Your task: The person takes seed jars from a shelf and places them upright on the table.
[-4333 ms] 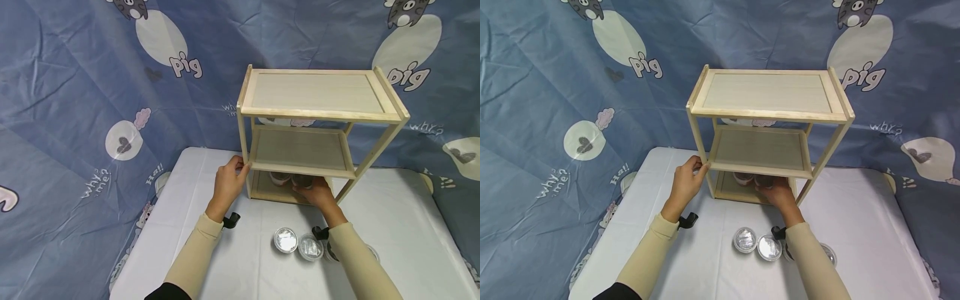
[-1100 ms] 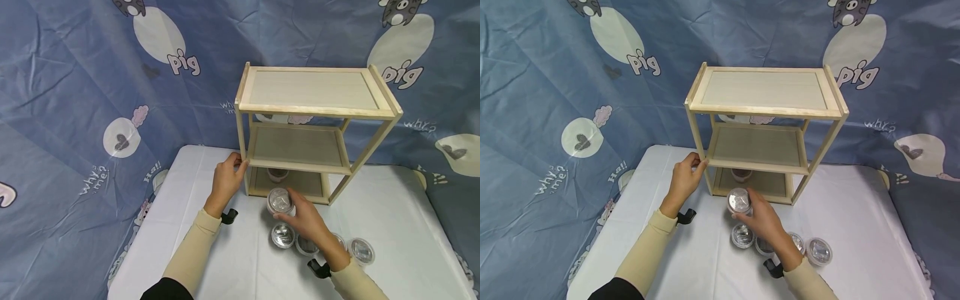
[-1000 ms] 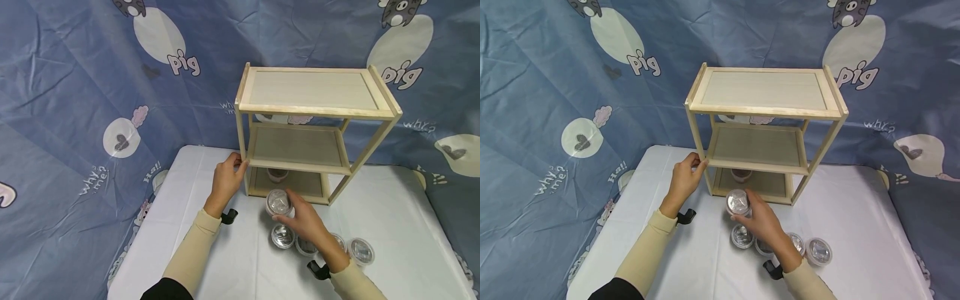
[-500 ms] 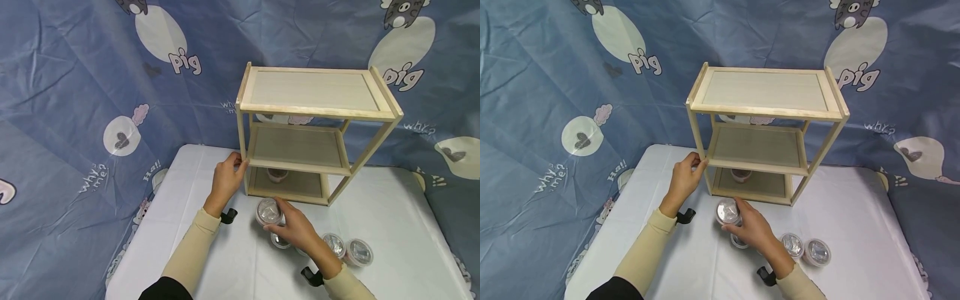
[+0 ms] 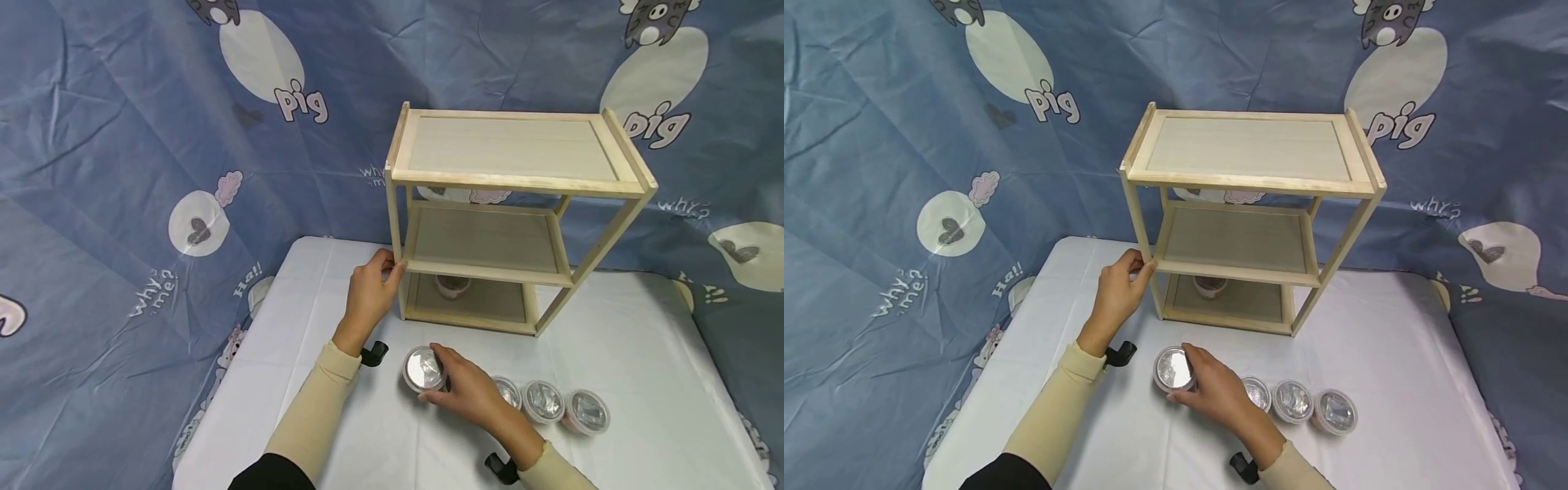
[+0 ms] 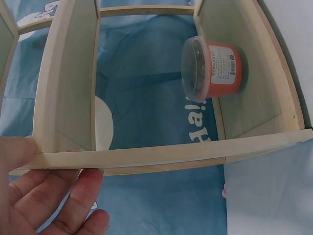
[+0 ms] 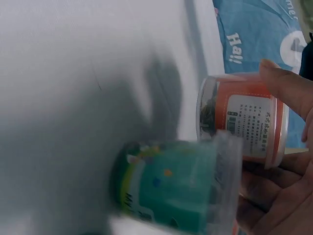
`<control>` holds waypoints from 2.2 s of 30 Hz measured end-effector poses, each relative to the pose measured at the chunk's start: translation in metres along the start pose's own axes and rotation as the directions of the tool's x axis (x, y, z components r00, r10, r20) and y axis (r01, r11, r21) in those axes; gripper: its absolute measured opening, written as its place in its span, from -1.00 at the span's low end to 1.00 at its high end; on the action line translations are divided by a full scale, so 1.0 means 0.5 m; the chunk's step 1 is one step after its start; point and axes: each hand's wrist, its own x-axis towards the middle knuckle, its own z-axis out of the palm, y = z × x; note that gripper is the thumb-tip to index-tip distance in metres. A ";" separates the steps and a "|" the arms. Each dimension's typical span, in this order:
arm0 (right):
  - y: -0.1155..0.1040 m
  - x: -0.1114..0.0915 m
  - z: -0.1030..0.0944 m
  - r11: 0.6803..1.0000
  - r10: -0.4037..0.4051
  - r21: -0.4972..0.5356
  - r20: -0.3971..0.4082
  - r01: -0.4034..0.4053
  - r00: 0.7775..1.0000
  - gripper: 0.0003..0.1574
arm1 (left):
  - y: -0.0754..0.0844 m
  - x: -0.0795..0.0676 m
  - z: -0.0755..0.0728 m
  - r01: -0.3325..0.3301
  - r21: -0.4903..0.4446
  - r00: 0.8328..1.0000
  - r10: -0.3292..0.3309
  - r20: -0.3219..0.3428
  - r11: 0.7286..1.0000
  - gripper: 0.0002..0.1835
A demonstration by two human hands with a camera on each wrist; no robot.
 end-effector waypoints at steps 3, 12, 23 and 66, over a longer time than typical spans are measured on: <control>-0.001 -0.004 0.007 1.000 0.007 -0.011 0.012 -0.007 1.000 0.17 | 0.000 -0.001 0.000 0.002 -0.001 1.000 -0.002 0.000 1.000 -0.78; 0.000 -0.009 0.023 0.997 -0.036 -0.063 0.005 0.037 0.999 0.15 | -0.001 0.000 -0.002 0.022 0.003 1.000 -0.022 0.008 1.000 -0.77; 0.009 -0.010 0.034 0.987 -0.127 -0.103 -0.013 0.125 0.992 0.14 | -0.002 0.001 0.001 0.018 0.001 1.000 -0.018 0.002 1.000 -0.78; 0.012 -0.016 0.049 0.957 -0.155 -0.242 0.038 0.160 0.987 0.24 | -0.002 -0.003 0.002 0.004 0.018 1.000 -0.004 0.005 1.000 -0.78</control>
